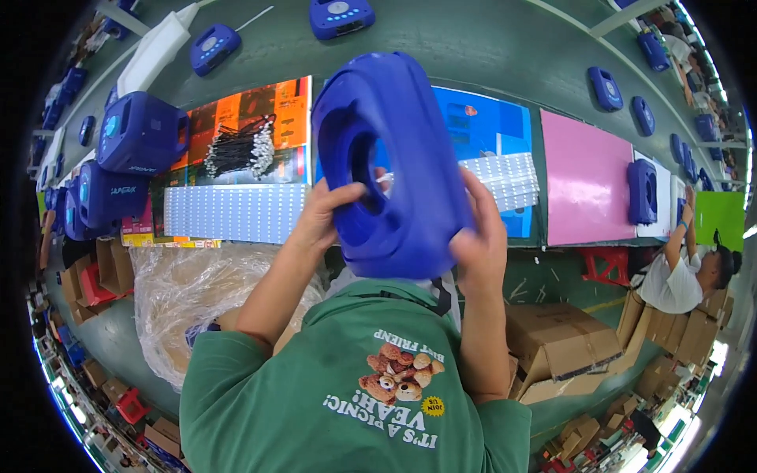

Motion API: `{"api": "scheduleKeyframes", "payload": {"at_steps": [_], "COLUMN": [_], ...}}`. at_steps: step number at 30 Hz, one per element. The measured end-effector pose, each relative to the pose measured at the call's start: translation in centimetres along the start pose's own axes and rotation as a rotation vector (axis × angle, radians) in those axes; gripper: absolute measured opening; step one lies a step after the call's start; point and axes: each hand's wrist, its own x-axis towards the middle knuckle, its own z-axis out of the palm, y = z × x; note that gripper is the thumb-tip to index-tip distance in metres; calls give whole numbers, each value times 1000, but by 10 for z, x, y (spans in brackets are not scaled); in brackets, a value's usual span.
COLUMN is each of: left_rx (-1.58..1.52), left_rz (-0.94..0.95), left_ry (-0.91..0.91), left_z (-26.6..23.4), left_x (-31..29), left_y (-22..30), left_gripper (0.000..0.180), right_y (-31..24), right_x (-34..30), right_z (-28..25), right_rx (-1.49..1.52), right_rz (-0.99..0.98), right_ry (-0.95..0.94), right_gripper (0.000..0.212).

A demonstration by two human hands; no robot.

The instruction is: The person assembles blue plastic housing components by hand on an electronics production line.

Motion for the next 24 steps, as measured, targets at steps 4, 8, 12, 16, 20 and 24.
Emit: {"api": "scheduleKeyframes", "payload": {"at_steps": [4,8,12,16,20,24], "left_rx": [249,404,454,-50,-123,-280], "left_rz": [48,116,322,272,201,29], "left_ry": [-24,71,175,-38,-33,-146], "left_z": [9,74,32,61,48,45], "left_x": [23,0,42,34,47,38], "left_y": [-4,30,-12,2,-6,-4], "left_gripper": [44,38,46,53,47,42], "right_y": [-11,-15,-9,-9,3,-1], "right_x": [-25,-34,-33,-32,-23,-20], "right_z": [29,33,37,32,27,41], "right_rx": [-488,-885,-1075,-958,-606,-536], "right_rz": [-217,-507,-683,-630,-268,-166], "right_ry": [-213,-349,-530,-455,-197,-202], "right_gripper": [86,80,79,95,112,115]}}
